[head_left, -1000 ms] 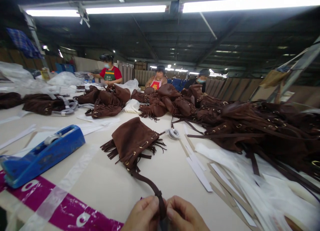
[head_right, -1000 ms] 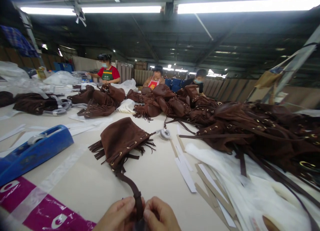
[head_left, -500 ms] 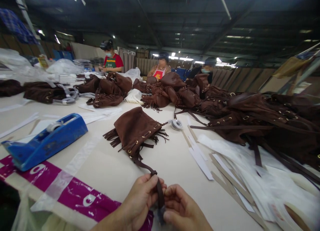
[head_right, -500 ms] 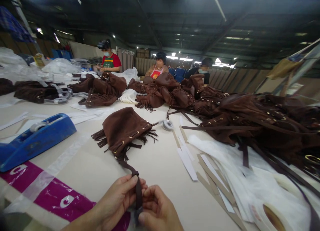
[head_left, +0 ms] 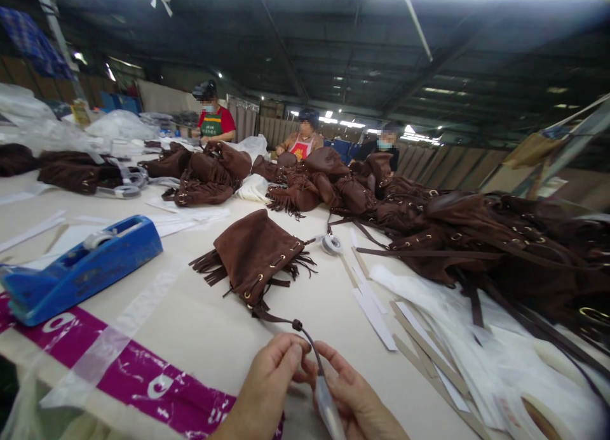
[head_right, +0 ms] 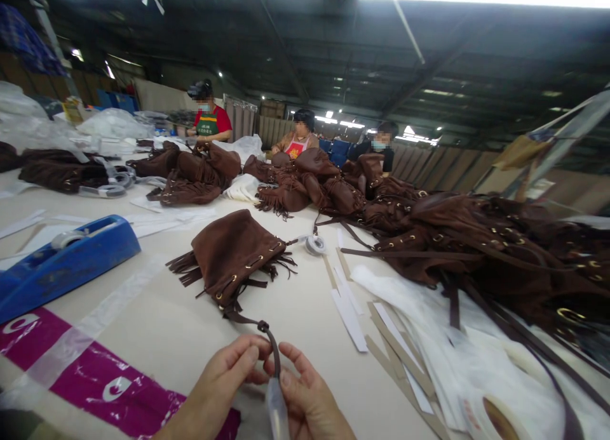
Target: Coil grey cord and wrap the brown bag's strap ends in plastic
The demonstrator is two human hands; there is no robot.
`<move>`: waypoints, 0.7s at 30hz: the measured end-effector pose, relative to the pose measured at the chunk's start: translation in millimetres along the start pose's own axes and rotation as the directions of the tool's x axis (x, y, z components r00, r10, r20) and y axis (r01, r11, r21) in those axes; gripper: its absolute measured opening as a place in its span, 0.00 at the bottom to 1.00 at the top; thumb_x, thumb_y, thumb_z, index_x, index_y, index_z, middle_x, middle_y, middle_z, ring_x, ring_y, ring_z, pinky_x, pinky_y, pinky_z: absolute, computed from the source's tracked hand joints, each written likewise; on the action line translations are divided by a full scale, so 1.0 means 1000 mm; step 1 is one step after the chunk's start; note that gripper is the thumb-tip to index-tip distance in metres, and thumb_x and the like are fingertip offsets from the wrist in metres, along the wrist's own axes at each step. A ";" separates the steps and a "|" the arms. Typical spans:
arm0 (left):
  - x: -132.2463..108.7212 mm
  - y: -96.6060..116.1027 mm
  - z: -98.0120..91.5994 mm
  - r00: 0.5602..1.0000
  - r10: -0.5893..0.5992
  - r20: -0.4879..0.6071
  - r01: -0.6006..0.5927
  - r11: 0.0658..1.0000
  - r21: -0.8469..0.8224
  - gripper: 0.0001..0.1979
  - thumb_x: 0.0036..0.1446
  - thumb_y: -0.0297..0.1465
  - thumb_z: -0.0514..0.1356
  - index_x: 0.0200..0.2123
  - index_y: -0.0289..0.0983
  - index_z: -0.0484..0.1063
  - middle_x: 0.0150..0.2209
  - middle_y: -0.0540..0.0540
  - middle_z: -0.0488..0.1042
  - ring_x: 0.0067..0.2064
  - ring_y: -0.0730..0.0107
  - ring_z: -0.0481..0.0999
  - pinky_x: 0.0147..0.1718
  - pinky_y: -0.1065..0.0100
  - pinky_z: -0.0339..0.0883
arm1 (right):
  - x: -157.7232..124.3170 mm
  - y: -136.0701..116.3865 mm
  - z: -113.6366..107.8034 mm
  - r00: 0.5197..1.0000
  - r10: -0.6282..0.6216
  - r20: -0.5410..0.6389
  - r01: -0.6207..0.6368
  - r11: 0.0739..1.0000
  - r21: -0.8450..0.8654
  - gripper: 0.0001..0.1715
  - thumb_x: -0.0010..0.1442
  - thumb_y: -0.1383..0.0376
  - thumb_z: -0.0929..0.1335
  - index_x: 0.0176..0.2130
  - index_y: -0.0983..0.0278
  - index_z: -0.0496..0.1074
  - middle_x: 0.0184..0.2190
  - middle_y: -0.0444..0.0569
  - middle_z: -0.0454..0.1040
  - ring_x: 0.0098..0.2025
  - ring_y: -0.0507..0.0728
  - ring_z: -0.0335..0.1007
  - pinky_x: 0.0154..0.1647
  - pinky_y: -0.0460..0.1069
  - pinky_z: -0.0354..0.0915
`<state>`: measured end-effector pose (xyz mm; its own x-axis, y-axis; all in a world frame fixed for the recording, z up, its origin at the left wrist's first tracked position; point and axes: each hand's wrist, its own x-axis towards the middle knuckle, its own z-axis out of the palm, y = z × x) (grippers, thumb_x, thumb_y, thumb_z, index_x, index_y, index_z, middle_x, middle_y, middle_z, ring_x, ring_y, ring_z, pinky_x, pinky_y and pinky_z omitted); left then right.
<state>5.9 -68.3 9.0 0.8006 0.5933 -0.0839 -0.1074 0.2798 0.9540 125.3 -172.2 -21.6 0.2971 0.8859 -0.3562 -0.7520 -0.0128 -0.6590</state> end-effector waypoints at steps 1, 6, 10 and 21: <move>-0.003 0.001 -0.002 0.997 0.083 0.007 -0.083 0.992 0.092 0.13 0.56 0.40 0.58 0.33 0.34 0.72 0.35 0.44 0.71 0.38 0.65 0.71 0.37 0.69 0.64 | 0.001 0.000 -0.003 0.999 0.037 -0.016 -0.036 0.999 0.024 0.38 0.44 0.67 0.79 0.50 0.65 0.62 0.40 0.55 0.77 0.32 0.51 0.75 0.34 0.44 0.67; -0.016 0.001 -0.002 0.961 0.250 0.119 -0.271 0.935 0.229 0.05 0.53 0.29 0.57 0.32 0.35 0.73 0.34 0.45 0.68 0.38 0.66 0.69 0.37 0.69 0.62 | 0.007 0.003 -0.010 0.996 0.074 0.048 -0.078 0.993 0.087 0.38 0.41 0.67 0.80 0.49 0.66 0.66 0.39 0.53 0.78 0.28 0.51 0.74 0.30 0.44 0.67; -0.014 -0.004 0.006 0.967 0.213 0.137 -0.240 0.943 0.231 0.06 0.45 0.24 0.59 0.30 0.35 0.71 0.33 0.47 0.67 0.35 0.69 0.67 0.34 0.70 0.60 | 0.003 0.000 -0.003 0.996 0.075 0.041 -0.078 0.994 0.078 0.38 0.42 0.69 0.79 0.50 0.63 0.65 0.41 0.54 0.77 0.41 0.58 0.76 0.40 0.48 0.67; -0.008 0.005 -0.001 0.977 0.128 0.171 -0.163 0.965 0.205 0.01 0.48 0.27 0.56 0.26 0.36 0.65 0.30 0.49 0.66 0.34 0.70 0.66 0.34 0.71 0.58 | -0.001 0.000 -0.003 0.998 0.059 0.030 -0.060 0.997 0.048 0.40 0.43 0.67 0.79 0.53 0.62 0.64 0.40 0.51 0.77 0.35 0.55 0.76 0.36 0.47 0.68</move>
<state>-2.1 -71.0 13.8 0.8692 0.4862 0.0899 -0.1131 0.0185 0.9934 127.0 -174.7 -22.9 0.2348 0.8971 -0.3744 -0.7960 -0.0436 -0.6038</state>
